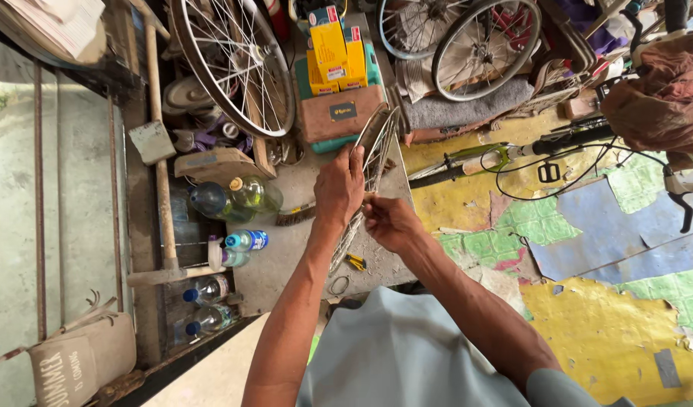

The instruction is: The person holds a bicycle wheel rim on a workbench and works around its edge with a small hand tool, making repeated fine adjustments to the rim and spokes. Near the end they pick up a small block and rub it along the rim before resuming adjustments.

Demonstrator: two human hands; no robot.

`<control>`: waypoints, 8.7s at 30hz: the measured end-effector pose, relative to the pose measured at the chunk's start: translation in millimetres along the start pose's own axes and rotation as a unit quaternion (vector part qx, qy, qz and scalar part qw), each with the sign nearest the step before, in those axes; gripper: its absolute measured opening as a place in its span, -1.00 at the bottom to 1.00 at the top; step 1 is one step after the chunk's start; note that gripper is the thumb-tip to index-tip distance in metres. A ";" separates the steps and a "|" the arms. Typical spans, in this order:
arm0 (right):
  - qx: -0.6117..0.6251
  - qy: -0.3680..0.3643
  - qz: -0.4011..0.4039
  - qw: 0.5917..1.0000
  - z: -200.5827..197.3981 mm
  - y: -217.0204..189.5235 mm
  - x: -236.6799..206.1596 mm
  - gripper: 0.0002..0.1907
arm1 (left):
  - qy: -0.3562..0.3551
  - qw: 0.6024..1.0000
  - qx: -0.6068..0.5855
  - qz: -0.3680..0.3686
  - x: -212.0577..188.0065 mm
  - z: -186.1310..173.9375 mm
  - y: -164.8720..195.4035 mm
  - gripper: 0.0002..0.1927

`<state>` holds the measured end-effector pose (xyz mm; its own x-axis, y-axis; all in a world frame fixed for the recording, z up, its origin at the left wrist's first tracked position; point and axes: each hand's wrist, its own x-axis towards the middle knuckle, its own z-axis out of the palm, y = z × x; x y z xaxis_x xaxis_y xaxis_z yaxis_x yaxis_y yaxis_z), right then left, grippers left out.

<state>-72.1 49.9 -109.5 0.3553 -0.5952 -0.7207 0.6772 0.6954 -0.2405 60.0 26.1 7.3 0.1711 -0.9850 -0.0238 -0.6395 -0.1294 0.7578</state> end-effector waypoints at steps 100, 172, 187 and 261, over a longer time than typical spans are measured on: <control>-0.557 0.095 -0.569 0.598 -31.5 -2.7 8.8 -0.62 | 0.010 1.000 -0.005 -0.007 -3.8 -3.0 0.5 -0.56; -0.648 -0.182 -0.575 0.466 5.1 30.9 -47.9 -0.67 | 0.011 0.999 -0.006 0.033 -3.8 -7.6 9.5 -0.38; -0.720 -0.050 -0.428 0.544 3.0 33.8 -44.5 -0.75 | 0.024 0.999 0.007 0.024 -8.1 -3.6 -1.7 -0.35; -0.668 -0.151 -0.547 0.481 -9.8 24.6 -21.5 -0.76 | 0.062 0.992 -0.002 0.106 11.2 7.3 9.7 -0.38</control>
<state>-69.4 83.8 -106.2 0.4706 -0.7905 0.3921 -0.3824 -0.5831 -0.7167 50.3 12.9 9.6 0.1243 -0.9684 0.2161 -0.6678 0.0795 0.7401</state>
